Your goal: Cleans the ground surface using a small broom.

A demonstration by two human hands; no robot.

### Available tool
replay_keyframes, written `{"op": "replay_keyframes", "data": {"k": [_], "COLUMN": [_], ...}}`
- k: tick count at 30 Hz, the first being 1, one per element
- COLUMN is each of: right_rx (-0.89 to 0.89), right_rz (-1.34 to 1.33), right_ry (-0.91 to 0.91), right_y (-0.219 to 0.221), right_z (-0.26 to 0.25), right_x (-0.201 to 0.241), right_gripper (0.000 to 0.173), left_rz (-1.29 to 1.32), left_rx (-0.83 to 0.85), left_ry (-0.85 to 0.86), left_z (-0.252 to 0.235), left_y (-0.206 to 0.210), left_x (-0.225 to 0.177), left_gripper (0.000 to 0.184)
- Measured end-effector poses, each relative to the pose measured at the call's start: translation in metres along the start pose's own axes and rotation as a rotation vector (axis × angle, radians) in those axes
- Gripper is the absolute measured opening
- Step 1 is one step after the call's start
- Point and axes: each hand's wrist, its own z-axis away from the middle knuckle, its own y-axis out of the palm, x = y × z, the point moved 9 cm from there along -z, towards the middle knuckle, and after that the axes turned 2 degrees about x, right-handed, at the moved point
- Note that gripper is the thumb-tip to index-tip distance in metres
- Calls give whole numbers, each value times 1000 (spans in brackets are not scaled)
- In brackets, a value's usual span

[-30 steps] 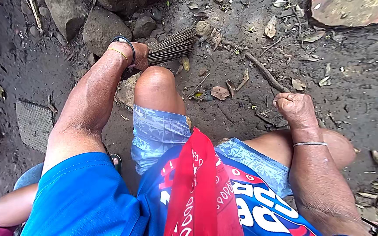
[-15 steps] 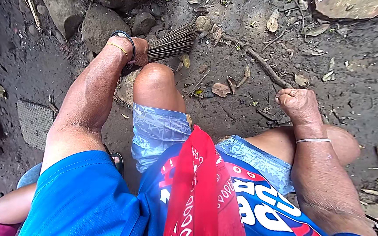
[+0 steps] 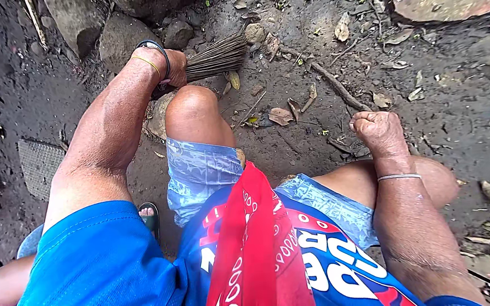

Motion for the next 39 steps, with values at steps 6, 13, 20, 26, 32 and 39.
{"op": "replay_keyframes", "data": {"k": [6, 13, 20, 26, 32, 39], "right_rx": [-10, -2, -4, 17, 39, 51], "right_rz": [25, 31, 38, 26, 15, 48], "right_ry": [18, 13, 26, 68, 91, 102], "right_y": [2, 0, -3, -1, 1, 1], "right_z": [-1, -5, -2, -3, -3, -5], "right_x": [-9, -4, -2, -7, -12, -4], "right_gripper": [37, 37, 37, 37, 38, 37], "left_rz": [-10, 54, 136, 176, -2, -167], "left_rx": [9, -9, -25, 7, 117, 114], "left_ry": [-7, 12, 19, -171, -395, -389], "left_z": [0, 4, 32, 59, 89, 91], "left_y": [0, 1, 1, 20, 53, 41], "left_x": [2, 6, 43, 122, 174, 110], "left_gripper": [45, 60, 56, 46, 30, 22]}}
